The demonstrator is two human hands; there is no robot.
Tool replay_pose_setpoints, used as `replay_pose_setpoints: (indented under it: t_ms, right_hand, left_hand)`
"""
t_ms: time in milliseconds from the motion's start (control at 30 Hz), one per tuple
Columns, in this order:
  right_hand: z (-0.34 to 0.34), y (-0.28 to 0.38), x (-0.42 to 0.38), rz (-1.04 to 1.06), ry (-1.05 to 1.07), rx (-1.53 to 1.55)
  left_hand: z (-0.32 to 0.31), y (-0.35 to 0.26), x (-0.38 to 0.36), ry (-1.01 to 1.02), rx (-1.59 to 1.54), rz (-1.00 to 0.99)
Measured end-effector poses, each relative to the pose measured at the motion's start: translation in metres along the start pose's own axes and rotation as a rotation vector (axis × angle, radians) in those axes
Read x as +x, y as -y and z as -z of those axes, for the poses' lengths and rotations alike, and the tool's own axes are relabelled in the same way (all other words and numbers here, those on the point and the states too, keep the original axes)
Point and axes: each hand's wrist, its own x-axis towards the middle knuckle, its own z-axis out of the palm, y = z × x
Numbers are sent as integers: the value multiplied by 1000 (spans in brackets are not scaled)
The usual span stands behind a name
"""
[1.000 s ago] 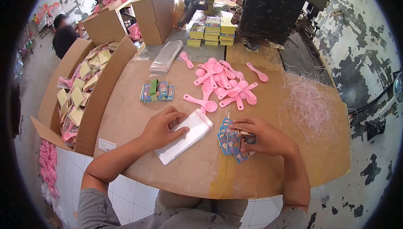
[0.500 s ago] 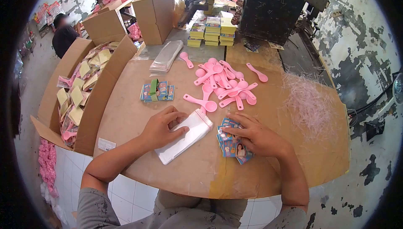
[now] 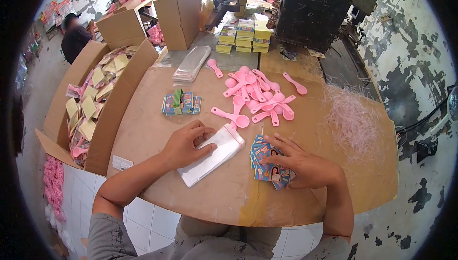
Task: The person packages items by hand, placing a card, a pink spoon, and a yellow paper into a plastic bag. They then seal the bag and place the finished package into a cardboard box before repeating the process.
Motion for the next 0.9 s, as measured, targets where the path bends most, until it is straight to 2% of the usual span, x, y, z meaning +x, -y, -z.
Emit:
replay_pose_setpoints:
  t_ms: [133, 233, 333, 433, 533, 700, 833, 900]
  right_hand:
    - [-10, -15, 5, 30, -41, 114]
    - [-8, -14, 8, -32, -55, 155]
    - [-6, -5, 8, 19, -161, -84]
    - [-4, 0, 10, 25, -196, -104]
    - [-14, -7, 16, -45, -198, 140]
    - [-25, -26, 25, -60, -321, 32]
    - [-19, -12, 25, -34, -421, 2]
    - [-22, -15, 27, -127, -535, 35]
  left_hand:
    - [0, 1, 0, 0, -2, -1]
    - [0, 1, -1, 5, 6, -5]
    - [1, 0, 0, 6, 6, -8]
    - [0, 0, -1, -7, 5, -7]
    - [-1, -4, -1, -15, 2, 23]
    - [-2, -2, -1, 3, -11, 42]
    - [-1, -2, -1, 11, -85, 89]
    - [0, -5, -2, -3, -114, 112]
